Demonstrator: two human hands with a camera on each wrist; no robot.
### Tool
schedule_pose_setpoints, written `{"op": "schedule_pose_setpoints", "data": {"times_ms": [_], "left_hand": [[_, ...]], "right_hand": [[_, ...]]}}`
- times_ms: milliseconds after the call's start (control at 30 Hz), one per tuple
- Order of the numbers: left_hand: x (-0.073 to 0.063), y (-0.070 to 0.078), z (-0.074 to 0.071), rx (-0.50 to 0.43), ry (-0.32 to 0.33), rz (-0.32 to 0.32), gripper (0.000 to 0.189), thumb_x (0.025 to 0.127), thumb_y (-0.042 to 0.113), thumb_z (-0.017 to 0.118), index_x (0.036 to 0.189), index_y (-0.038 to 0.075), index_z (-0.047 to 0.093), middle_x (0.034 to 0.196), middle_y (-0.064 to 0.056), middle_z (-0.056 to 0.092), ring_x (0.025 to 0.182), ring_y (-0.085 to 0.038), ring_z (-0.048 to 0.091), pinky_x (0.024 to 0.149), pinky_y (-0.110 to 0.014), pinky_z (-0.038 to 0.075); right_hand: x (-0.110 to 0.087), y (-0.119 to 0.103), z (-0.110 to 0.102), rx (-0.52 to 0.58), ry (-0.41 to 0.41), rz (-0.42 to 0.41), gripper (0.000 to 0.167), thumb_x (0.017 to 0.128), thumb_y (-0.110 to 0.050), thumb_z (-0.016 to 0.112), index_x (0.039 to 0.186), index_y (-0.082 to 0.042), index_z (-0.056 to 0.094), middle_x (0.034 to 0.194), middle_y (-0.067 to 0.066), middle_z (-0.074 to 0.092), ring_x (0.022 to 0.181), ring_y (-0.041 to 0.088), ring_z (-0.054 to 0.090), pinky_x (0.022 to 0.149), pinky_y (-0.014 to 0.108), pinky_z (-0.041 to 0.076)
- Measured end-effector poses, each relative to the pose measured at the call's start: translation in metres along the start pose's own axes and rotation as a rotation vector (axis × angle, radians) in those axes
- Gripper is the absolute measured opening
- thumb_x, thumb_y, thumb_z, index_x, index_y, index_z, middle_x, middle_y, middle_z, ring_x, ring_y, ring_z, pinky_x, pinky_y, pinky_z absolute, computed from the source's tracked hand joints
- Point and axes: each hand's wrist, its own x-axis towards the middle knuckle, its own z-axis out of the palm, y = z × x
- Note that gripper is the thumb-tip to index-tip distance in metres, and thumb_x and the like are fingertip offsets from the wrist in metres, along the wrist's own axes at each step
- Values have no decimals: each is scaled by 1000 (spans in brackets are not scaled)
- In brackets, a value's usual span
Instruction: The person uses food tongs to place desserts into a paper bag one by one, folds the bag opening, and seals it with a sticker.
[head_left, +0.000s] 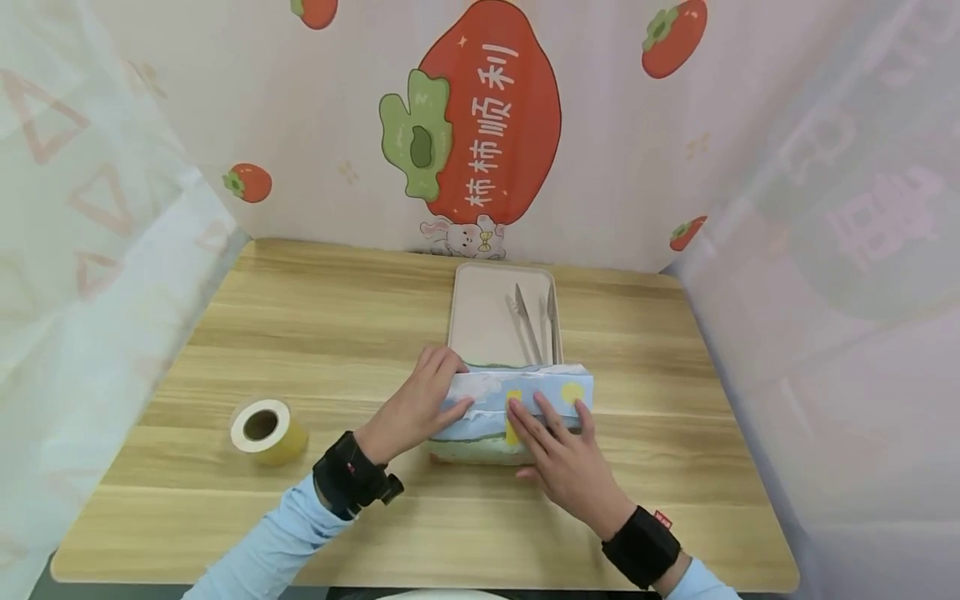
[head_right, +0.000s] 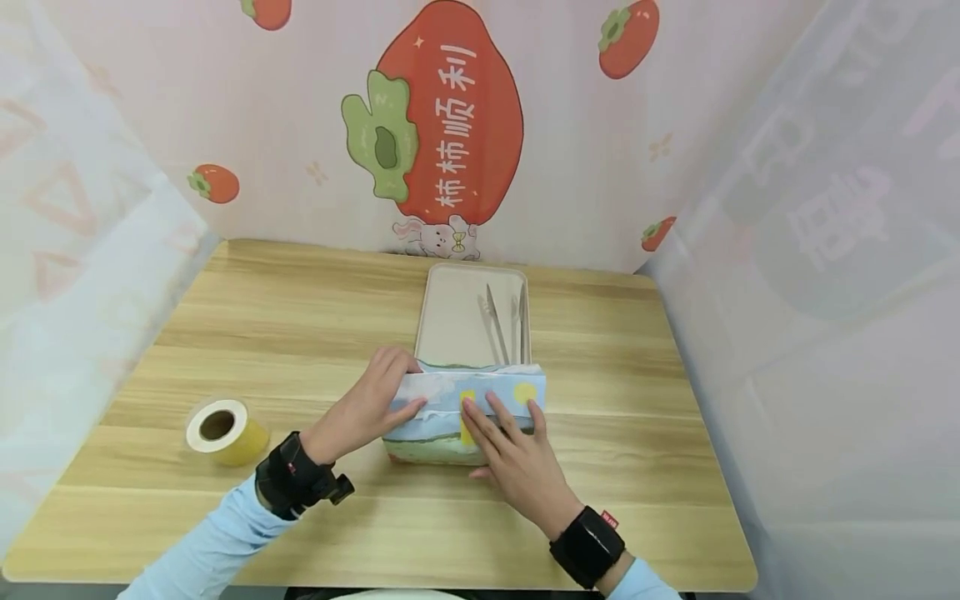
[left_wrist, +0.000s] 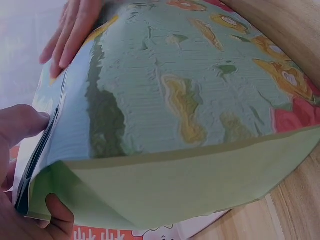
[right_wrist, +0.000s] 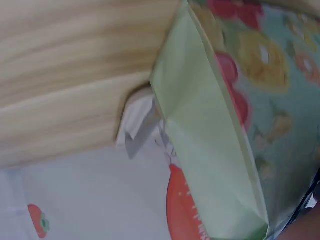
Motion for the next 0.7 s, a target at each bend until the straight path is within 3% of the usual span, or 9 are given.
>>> {"op": "schedule_pose_setpoints", "data": {"times_ms": [133, 233, 333, 433, 567, 700], "left_hand": [[-1, -9, 1, 12, -2, -24, 37, 86, 18, 78, 110, 3, 54, 105, -7, 54, 105, -24, 46, 89, -36, 47], [-3, -17, 3, 22, -6, -55, 37, 86, 20, 77, 111, 3, 55, 106, -7, 54, 105, -23, 46, 89, -35, 48], [-6, -25, 4, 28, -16, -86, 38, 87, 22, 77, 112, 3, 55, 107, -6, 54, 106, -22, 46, 89, -35, 48], [-9, -35, 3, 37, -28, -105, 37, 88, 23, 76, 112, 4, 55, 108, -6, 54, 106, -22, 46, 88, -35, 48], [-9, -49, -7, 44, -42, -81, 38, 89, 25, 74, 115, 4, 54, 111, -7, 55, 108, -23, 47, 91, -38, 48], [-8, -56, -14, -42, -87, -108, 45, 92, 30, 71, 124, 4, 54, 121, -9, 56, 116, -25, 50, 98, -42, 48]], "right_hand": [[-10, -11, 18, -10, -32, -39, 82, 95, -61, 44, 157, -11, 26, 166, 3, 22, 155, 25, 16, 116, 66, 9], [-15, -19, 29, -10, -73, -98, 86, 89, -60, 56, 155, -11, 32, 166, 8, 19, 156, 25, 12, 117, 64, 13], [-21, -25, 36, 33, -110, -204, 73, 87, -53, 65, 147, -17, 47, 163, 12, 28, 153, 27, 22, 113, 59, 29], [-24, -24, 37, 153, -94, -302, 49, 88, -40, 70, 133, -21, 60, 152, 12, 46, 142, 25, 44, 101, 44, 45], [-17, -11, 31, 297, 51, -324, 24, 103, -25, 50, 119, -16, 66, 129, 8, 64, 115, 20, 64, 84, 33, 53], [-5, 17, 13, 383, 248, -234, 37, 106, -19, 33, 112, -9, 68, 114, 7, 70, 101, 20, 67, 82, 34, 55]]}}
